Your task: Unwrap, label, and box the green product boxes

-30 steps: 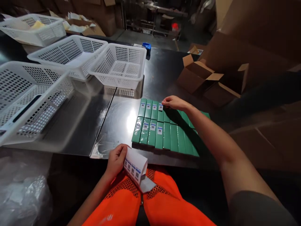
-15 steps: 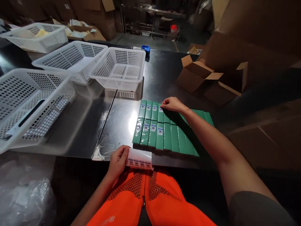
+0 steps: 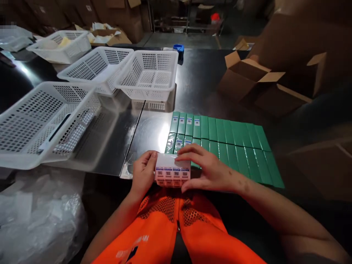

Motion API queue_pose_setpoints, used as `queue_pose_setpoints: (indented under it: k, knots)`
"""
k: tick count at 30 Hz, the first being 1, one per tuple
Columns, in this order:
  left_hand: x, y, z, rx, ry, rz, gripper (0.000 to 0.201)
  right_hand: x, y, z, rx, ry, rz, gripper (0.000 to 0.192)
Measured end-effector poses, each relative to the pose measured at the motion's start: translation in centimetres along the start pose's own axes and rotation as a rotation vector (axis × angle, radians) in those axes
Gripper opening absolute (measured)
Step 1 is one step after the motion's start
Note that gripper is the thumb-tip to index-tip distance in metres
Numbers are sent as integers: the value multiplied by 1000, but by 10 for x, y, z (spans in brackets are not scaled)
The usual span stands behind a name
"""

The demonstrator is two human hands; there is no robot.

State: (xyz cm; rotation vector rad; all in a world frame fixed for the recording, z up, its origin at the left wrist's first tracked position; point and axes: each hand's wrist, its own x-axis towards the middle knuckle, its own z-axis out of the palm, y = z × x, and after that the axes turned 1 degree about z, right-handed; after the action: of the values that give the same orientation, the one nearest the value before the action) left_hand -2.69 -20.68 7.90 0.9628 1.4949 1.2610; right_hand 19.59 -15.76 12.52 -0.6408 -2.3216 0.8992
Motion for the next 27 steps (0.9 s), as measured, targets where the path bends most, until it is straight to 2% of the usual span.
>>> queue_pose_setpoints:
  k: [2,4,7,8,9,11,14,17,21,23,25,27]
  knots:
    - [3,1,7,-34,2,-35,34,-10,-9,7,-58,34,6,37]
    - [3,0,12,-100,-27,12,39,-17,-7,11,-73,146,72,26]
    - [1,-2,13,-176,-185,172,55,-23,1,14,10,311,254,20]
    - [1,-2,12,-166,-237,187,58,-25,2,14,62,349,322,21]
    - [0,-2,12,-143,-265,170,57,-27,3,14,116,377,383,23]
    - [-1,-2,12,-99,-259,74,42,-30,3,13,198,404,473,27]
    - [-4,-1,15,-85,-205,-32,22,-34,1,9,186,356,518,18]
    - [-7,1,18,-62,-164,-54,21,-39,2,4,-31,331,384,9]
    - [-14,5,24,-50,-128,-79,23,-48,4,8,-575,383,1,7]
    - [-17,6,26,-54,-107,-91,24,-54,1,13,-745,392,-145,9]
    - [-18,6,26,-57,-81,-96,24,-58,-7,15,-689,371,-210,11]
    - [-18,4,23,-61,-58,-91,23,-58,-14,8,-446,358,-149,8]
